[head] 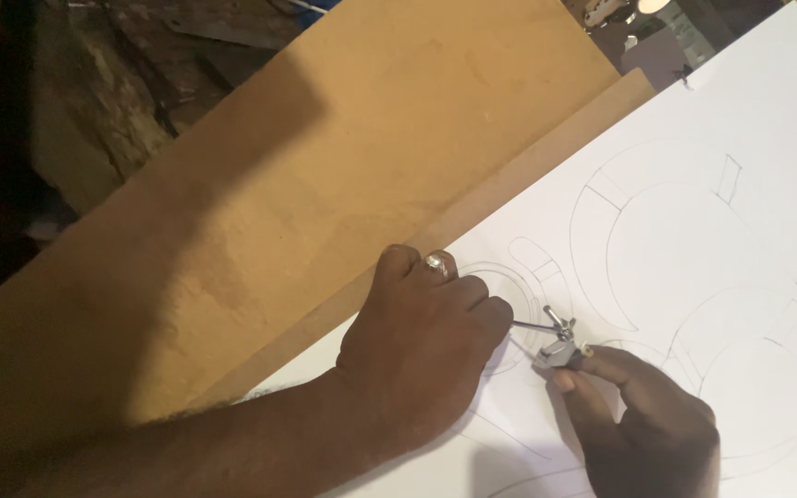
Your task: Use a compass and pencil to draw circular templates on a sheet of paper.
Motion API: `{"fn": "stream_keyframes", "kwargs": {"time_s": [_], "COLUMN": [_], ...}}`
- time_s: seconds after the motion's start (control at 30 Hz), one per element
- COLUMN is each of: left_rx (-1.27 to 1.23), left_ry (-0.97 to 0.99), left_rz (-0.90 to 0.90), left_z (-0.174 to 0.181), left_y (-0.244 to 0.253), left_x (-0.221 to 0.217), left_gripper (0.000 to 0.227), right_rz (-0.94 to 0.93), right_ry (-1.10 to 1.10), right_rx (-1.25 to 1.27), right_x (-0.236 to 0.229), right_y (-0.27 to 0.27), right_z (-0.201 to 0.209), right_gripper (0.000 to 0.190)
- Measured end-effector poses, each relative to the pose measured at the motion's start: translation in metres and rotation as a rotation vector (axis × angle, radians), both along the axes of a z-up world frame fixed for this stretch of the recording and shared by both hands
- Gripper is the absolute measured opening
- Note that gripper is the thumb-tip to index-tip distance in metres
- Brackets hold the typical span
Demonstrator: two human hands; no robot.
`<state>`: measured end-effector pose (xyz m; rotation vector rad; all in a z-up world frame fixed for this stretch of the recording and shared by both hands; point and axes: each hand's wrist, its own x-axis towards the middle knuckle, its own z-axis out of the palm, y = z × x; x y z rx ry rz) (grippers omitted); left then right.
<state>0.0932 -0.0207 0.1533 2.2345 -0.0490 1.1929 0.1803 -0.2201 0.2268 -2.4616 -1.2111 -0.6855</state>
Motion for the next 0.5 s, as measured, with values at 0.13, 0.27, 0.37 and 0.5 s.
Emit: {"fn": "stream_keyframes", "kwargs": {"time_s": [0.13, 0.27, 0.37, 0.5], "left_rx": [0.021, 0.023, 0.023, 0.027], "left_ry": [0.009, -0.004, -0.029, -0.03], "left_rz": [0.004, 0.006, 0.01, 0.001], "left_z": [0.0, -0.002, -0.0046, -0.0046], "left_y": [0.0, -0.0003, -0.0005, -0.0005], "left_x": [0.0004, 0.0011, 0.0022, 0.003], "left_gripper": [0.006, 0.007, 0.007, 0.008], "right_rz": [0.006, -0.029, -0.074, -0.106], "right_ry": [0.014, 0.011, 0.03, 0.031], "right_rx": [0.008, -0.013, -0.012, -0.031], "right_x": [0.0015, 0.0035, 0.0035, 0.0048], "right_y": [-0.0033, -0.0053, -0.0058, -0.0067], "right_z": [-0.0034, -0.0055, -0.0065, -0.007], "right_gripper": [0.022, 0.027, 0.031, 0.032]}}
